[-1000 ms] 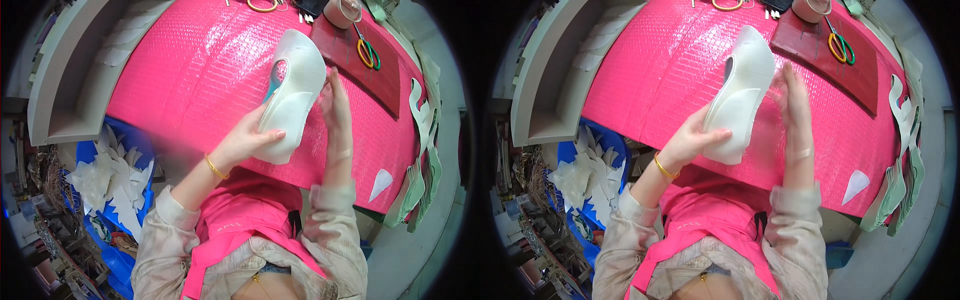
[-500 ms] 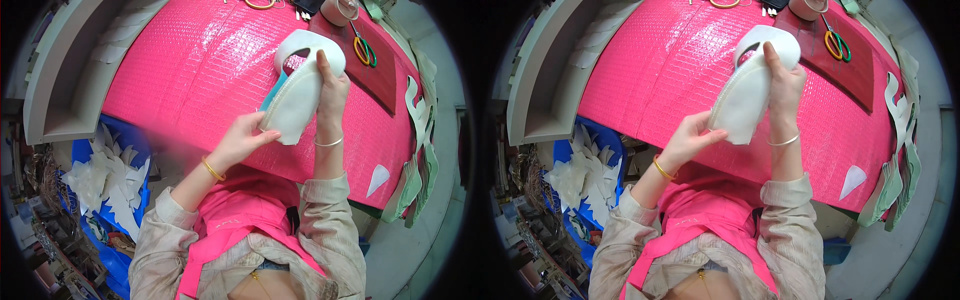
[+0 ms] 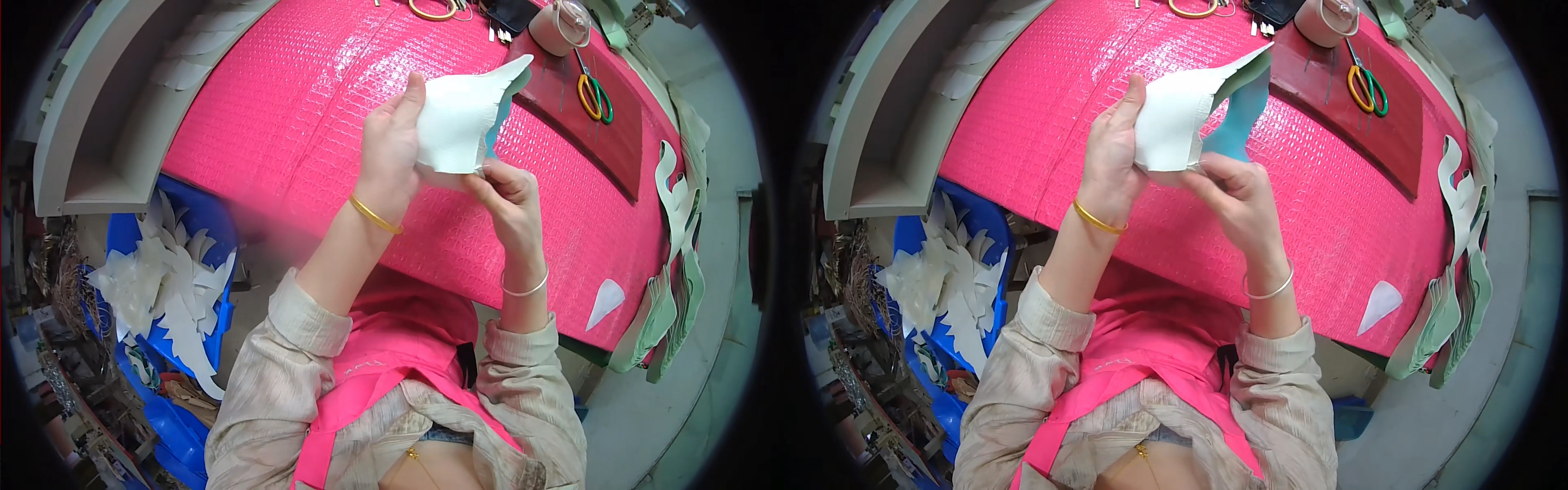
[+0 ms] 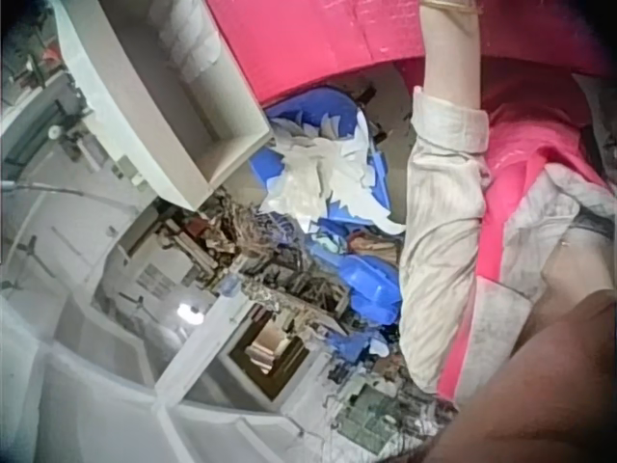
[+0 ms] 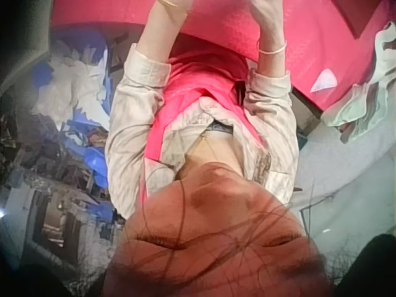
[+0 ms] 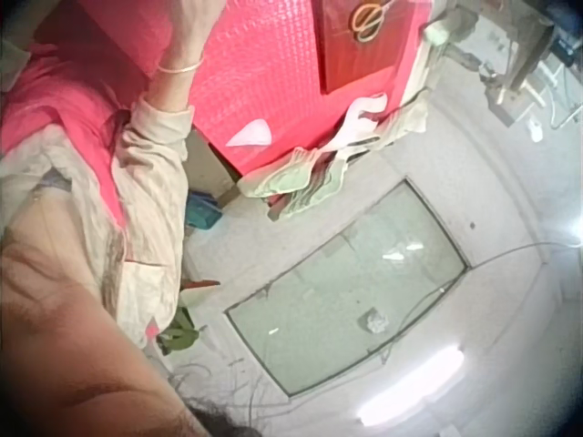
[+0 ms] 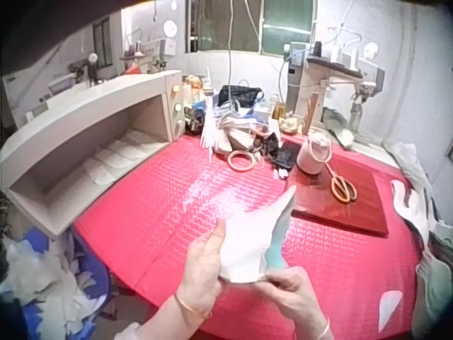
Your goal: The person assembles shoe components by hand on a pink work surface. They pick up a white shoe upper and a green insole, align them, and press the edges together to secure the fit. The person repeats this process with a second pair of components, handling each item individually and inspecting the seams.
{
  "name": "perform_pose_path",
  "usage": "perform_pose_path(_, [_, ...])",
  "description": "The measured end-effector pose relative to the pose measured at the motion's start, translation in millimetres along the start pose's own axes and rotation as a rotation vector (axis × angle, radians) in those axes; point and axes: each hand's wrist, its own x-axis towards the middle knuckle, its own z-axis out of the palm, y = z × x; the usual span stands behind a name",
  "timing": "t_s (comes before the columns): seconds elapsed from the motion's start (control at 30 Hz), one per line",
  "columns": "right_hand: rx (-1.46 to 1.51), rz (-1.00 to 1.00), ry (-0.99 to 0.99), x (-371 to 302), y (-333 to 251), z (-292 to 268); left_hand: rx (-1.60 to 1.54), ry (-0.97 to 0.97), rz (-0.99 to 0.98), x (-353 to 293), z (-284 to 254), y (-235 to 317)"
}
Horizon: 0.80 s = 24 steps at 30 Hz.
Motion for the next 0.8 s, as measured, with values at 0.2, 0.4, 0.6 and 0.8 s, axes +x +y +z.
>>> perform_pose_path(0.2, [0.186,-0.028,0.089,2.0,-4.0,17.3,0.299,0.103,0.358,-12.3,1.6,-8.8])
perform_pose_path(0.4, [-0.25,-0.18,0.22,-16.8,13.4,22.1,0.073,0.079,0.117,-8.8,3.1,1.9])
perform_pose_path(0.6, [0.221,-0.071,0.298,-12.2,8.7,7.5,0.532,-0.373,0.147,-36.6,-18.8,14.7])
perform_pose_path(0.8, [0.212,-0.04,0.431,16.2,-10.6,10.9,0.991,-0.268,0.801,-75.2,-4.8,-33.0])
